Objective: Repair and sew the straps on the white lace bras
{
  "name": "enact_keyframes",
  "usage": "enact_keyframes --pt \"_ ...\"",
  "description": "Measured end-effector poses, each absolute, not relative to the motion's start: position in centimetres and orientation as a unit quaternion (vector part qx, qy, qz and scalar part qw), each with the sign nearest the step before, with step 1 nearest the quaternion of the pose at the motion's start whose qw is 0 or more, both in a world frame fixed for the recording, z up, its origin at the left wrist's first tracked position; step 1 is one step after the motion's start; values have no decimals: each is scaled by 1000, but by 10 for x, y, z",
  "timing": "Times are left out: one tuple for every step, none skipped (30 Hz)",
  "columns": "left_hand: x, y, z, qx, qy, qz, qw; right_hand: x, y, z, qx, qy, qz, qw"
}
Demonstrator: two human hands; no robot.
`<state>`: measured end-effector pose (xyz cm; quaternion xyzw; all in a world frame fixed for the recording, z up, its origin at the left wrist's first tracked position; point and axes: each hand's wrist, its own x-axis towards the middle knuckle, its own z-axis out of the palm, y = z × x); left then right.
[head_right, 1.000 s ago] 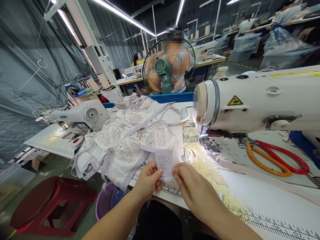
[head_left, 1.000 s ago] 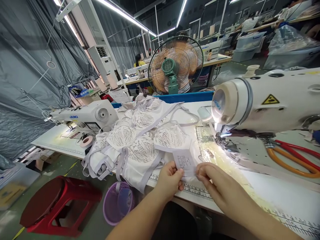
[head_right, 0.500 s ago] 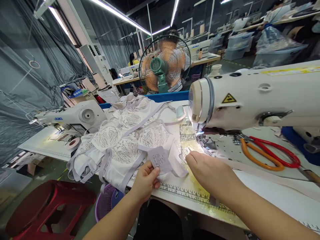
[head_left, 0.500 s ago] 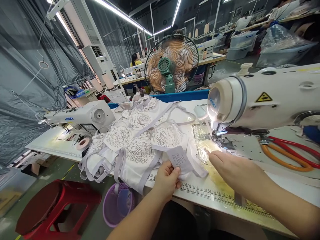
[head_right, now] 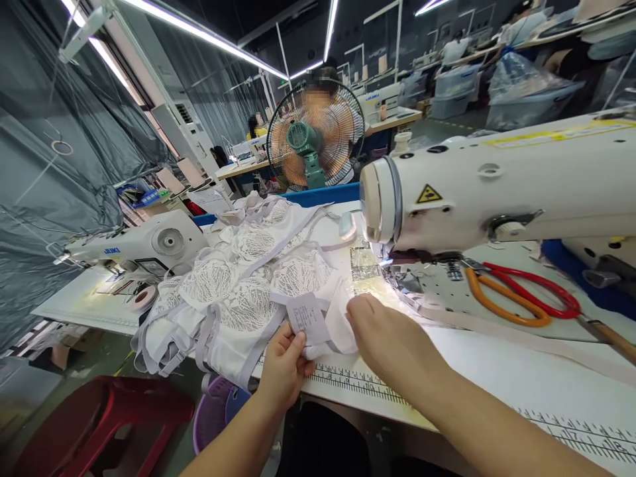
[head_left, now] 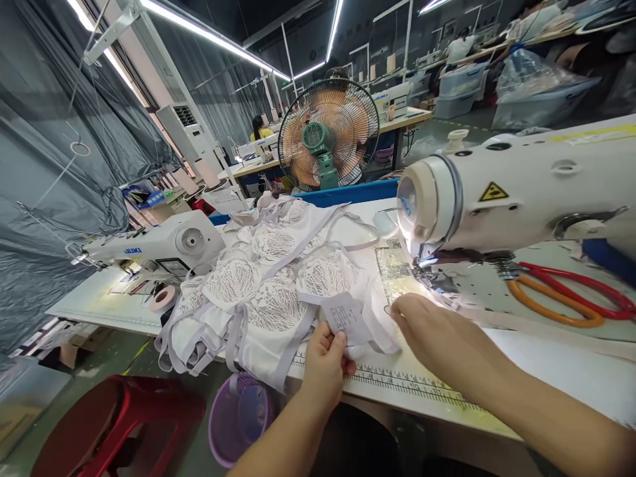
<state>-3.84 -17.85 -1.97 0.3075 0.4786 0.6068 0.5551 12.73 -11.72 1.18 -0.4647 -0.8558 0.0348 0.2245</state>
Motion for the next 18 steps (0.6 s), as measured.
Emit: enact_keyframes --pt "-39 -179 -20 305 472 610 559 120 -120 14 -448 -860 115 217" --pt "-39 -179 -20 304 465 613 562 115 -121 15 -423 -861 205 197" --pt "-40 -179 -20 304 458 616 564 112 -122 16 -395 -856 286 172" --pt "-40 -179 -21 303 453 619 565 110 -121 16 -375 -850 338 150" --pt "-40 -179 -21 302 450 621 566 111 -120 16 -367 -851 353 130" --pt "-40 -179 -21 299 449 624 565 114 -118 16 -369 -855 346 115" --pt "-40 -179 -21 297 449 625 565 118 -116 16 -377 -858 331 106" --pt "-40 -179 -20 295 450 626 564 122 -114 16 -383 -859 324 101" --pt "-40 -178 -20 294 453 626 563 127 -113 16 -381 -857 331 103" --pt "-40 -178 -20 295 455 625 562 130 -112 16 -371 -851 354 114" --pt "-40 -178 -21 297 458 623 560 133 -112 17 -357 -837 391 135" --pt "-39 -178 -21 301 461 621 559 134 -114 17 -344 -815 438 161" --pt "-39 -178 -22 307 463 618 557 133 -116 17 -331 -787 487 182" --pt "-39 -178 -23 314 465 614 555 130 -118 17 -316 -762 534 188" --pt "-39 -178 -24 323 465 612 552 126 -120 15 -303 -748 563 181" --pt "-39 -178 -26 331 466 611 548 122 -121 13 -300 -759 552 171" --pt "-39 -179 -27 337 468 611 542 118 -121 11 -309 -791 502 164" --pt "-39 -179 -28 341 470 614 535 116 -120 9 -325 -830 423 164"
